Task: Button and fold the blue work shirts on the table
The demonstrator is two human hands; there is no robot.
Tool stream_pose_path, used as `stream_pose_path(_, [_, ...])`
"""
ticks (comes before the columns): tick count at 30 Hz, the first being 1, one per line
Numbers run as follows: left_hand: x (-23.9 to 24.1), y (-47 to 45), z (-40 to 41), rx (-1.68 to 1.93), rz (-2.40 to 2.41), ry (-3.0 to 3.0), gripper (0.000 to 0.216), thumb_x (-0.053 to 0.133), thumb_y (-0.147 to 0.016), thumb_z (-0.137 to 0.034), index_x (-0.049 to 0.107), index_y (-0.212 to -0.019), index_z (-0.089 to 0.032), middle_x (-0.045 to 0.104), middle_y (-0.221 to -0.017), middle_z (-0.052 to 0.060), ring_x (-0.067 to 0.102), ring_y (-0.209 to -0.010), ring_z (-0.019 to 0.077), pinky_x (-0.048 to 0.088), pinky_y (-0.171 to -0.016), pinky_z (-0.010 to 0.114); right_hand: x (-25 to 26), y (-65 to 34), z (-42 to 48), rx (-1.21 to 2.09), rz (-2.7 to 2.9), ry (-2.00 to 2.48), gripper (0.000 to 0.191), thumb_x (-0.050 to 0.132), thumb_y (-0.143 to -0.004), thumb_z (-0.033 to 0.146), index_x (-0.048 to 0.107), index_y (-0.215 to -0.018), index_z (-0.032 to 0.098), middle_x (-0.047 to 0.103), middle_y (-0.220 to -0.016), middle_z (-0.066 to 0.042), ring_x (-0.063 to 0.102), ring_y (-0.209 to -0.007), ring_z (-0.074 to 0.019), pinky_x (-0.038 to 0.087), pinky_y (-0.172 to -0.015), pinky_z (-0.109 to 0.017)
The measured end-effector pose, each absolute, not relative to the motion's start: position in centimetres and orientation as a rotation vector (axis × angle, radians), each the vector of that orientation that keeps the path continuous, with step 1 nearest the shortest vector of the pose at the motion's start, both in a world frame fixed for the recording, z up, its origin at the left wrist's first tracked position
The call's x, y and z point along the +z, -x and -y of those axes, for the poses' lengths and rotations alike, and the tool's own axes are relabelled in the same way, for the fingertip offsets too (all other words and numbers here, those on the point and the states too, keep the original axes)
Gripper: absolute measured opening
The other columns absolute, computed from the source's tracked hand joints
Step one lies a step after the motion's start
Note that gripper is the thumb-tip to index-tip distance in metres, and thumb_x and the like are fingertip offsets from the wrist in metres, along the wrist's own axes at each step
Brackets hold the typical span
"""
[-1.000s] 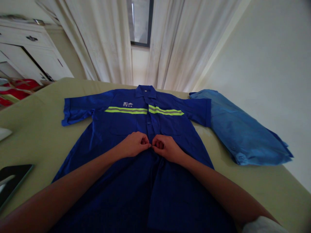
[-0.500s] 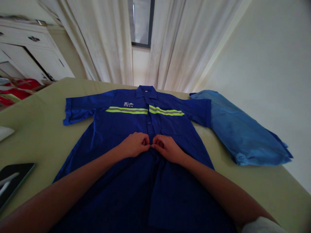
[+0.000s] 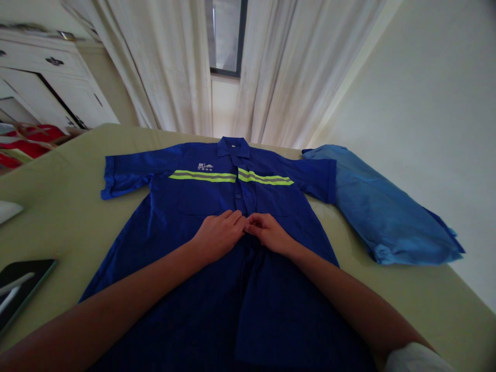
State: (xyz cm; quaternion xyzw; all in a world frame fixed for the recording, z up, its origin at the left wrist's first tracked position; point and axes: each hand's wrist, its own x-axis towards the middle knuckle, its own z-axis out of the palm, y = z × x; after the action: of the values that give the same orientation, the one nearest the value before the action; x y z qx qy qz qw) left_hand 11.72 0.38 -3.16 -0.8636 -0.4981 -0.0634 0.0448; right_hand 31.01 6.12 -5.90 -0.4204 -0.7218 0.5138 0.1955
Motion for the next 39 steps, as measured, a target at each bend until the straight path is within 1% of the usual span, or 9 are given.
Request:
stream_pose_path(3, [-4.0,-11.6,-0.5,-0.265,1.447,2.607,0.015,0.057,-0.099,-0.030,0.064,-0.099,-0.017,0.065,-0.095,0.009,0.065,-0.089,0.0244,0.047,-0.059,0.031,-5.9,-31.1,-6.2,1.447,2.015,1.154,0.020,0.065,-0.091,0.036,0.068,-0.083,0.018,0.056,-0.063,0.004,0.043,-0.051,-0.0086,0.031,-0.049,-0.022])
stream_pose_path(11, [-5.8,-10.4,-1.6,-0.360,1.306,2.680,0.022,0.050,-0.102,-0.029,0.066,-0.095,-0.017,0.067,-0.092,0.008,0.065,-0.085,0.0213,0.048,-0.066,0.031,-6.1,-31.4,-6.0,1.389,1.981,1.172,0.020,0.060,-0.094,0.036,0.068,-0.090,0.018,0.059,-0.065,0.003,0.050,-0.045,-0.0095,0.035,-0.044,-0.022])
stream_pose_path(16, [-5.7,-9.8,-2.2,-0.561,1.386,2.883,0.015,0.054,-0.099,-0.026,0.063,-0.110,-0.021,0.067,-0.100,0.004,0.067,-0.093,0.0188,0.050,-0.078,0.030,-6.1,-31.6,-5.6,1.254,1.957,1.079,0.017,0.059,-0.095,0.035,0.064,-0.089,0.020,0.058,-0.067,0.003,0.053,-0.052,-0.0104,0.039,-0.051,-0.022])
stream_pose_path(22, [-5.5,-9.6,-2.9,-0.603,1.446,3.000,0.022,0.050,-0.103,-0.040,0.061,-0.101,-0.021,0.067,-0.095,0.003,0.065,-0.087,0.0185,0.048,-0.078,0.030,-5.2,-32.3,-4.4,1.085,2.197,0.866,0.030,0.054,-0.101,0.046,0.063,-0.090,0.020,0.060,-0.072,0.001,0.053,-0.062,-0.0123,0.040,-0.060,-0.024])
stream_pose_path(25, [-5.3,-9.8,-2.9,-0.554,1.511,3.005,0.020,0.051,-0.101,-0.039,0.061,-0.099,-0.021,0.068,-0.095,0.004,0.065,-0.086,0.0190,0.047,-0.077,0.030,-4.7,-32.2,-3.9,0.964,2.374,0.839,0.032,0.058,-0.099,0.049,0.061,-0.085,0.021,0.061,-0.071,0.001,0.053,-0.062,-0.0127,0.039,-0.063,-0.025])
stream_pose_path(28, [-5.3,-9.9,-2.8,-0.564,1.503,2.993,0.024,0.045,-0.104,-0.038,0.062,-0.100,-0.022,0.070,-0.099,0.004,0.067,-0.090,0.0197,0.047,-0.079,0.031,-3.9,-31.7,-2.9,0.805,2.555,0.846,0.034,0.063,-0.096,0.052,0.059,-0.082,0.022,0.063,-0.072,0.000,0.054,-0.064,-0.0138,0.036,-0.064,-0.026])
stream_pose_path(32, [-5.7,-10.0,-2.7,-0.543,1.467,2.909,0.030,0.036,-0.108,-0.038,0.061,-0.110,-0.023,0.072,-0.107,0.005,0.069,-0.101,0.0209,0.048,-0.086,0.031,-2.1,-31.3,-0.2,0.558,2.732,1.047,0.038,0.075,-0.086,0.057,0.059,-0.093,0.023,0.067,-0.079,-0.001,0.057,-0.067,-0.0172,0.029,-0.063,-0.028])
stream_pose_path(35, [-5.5,-10.4,-2.4,-0.415,1.475,2.821,0.029,0.032,-0.109,-0.034,0.059,-0.117,-0.023,0.073,-0.108,0.007,0.070,-0.101,0.0220,0.049,-0.083,0.031,-1.3,-31.4,2.5,0.516,2.712,1.243,0.037,0.077,-0.084,0.048,0.058,-0.106,0.025,0.069,-0.086,-0.002,0.059,-0.070,-0.0192,0.028,-0.062,-0.028])
stream_pose_path(39, [-4.6,-11.5,-0.2,-0.291,1.554,2.663,0.025,0.042,-0.102,-0.016,0.058,-0.122,-0.018,0.072,-0.108,0.014,0.071,-0.101,0.0272,0.052,-0.081,0.034,-1.4,-31.5,5.2,0.490,2.674,1.316,0.031,0.070,-0.087,0.032,0.059,-0.115,0.027,0.070,-0.095,-0.002,0.062,-0.078,-0.0205,0.033,-0.065,-0.028])
